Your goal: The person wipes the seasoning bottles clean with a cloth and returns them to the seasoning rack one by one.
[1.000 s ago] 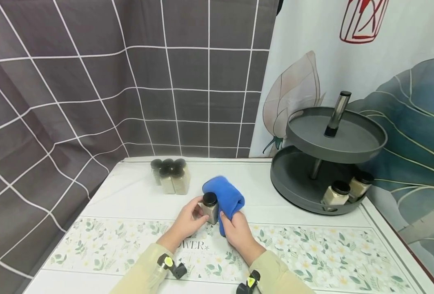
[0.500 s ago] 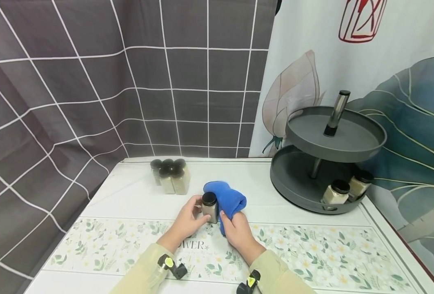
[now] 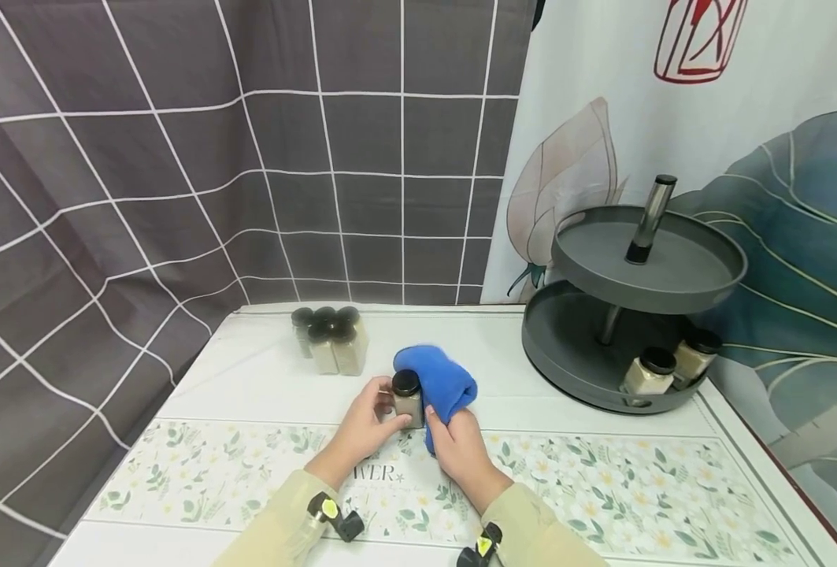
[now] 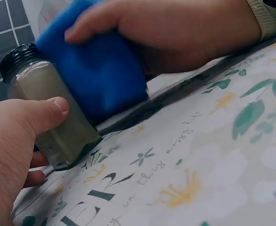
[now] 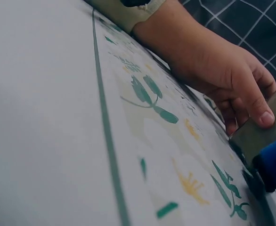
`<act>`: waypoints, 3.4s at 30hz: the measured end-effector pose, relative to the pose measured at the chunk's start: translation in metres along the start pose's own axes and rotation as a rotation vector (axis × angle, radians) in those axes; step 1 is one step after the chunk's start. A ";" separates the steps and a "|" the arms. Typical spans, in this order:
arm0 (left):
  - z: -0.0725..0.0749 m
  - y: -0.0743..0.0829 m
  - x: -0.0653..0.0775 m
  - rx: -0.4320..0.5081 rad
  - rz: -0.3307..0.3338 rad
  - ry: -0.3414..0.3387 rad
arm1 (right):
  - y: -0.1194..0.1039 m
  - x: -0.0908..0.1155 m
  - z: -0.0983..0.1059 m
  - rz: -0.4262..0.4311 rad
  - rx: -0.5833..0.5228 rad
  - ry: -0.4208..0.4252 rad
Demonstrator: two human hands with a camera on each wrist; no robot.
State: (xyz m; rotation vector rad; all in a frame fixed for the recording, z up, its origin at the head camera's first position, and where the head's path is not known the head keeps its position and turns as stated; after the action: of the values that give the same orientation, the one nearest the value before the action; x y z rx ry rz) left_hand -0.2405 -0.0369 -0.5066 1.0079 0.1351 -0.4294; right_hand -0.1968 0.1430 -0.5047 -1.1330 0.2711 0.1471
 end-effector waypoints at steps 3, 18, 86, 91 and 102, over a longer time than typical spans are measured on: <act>-0.001 -0.001 0.000 -0.003 -0.009 0.001 | 0.001 0.000 -0.001 -0.014 -0.003 -0.003; 0.000 -0.007 0.002 0.106 -0.075 -0.041 | 0.003 0.001 0.000 0.019 -0.005 0.006; 0.001 -0.001 0.000 -0.105 -0.026 0.027 | 0.002 0.001 -0.002 0.023 -0.037 -0.058; 0.001 0.000 -0.001 -0.128 -0.019 0.031 | 0.001 0.001 -0.002 0.024 -0.001 -0.061; -0.002 -0.002 0.001 -0.112 0.034 0.009 | 0.001 0.002 -0.003 0.037 -0.013 -0.056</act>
State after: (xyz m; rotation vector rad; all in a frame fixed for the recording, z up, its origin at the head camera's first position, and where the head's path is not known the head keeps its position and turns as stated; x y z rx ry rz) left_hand -0.2407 -0.0366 -0.5092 0.9012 0.1488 -0.3825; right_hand -0.1955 0.1406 -0.5075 -1.1358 0.2413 0.2133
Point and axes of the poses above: each hand's wrist, its own x-axis away from the middle knuckle, its own z-axis out of the back of the hand, y = z × x, the point moved 1 cm from there along -x, towards the middle knuckle, and after that the axes turned 1 degree about -x, right-handed, at the moved point
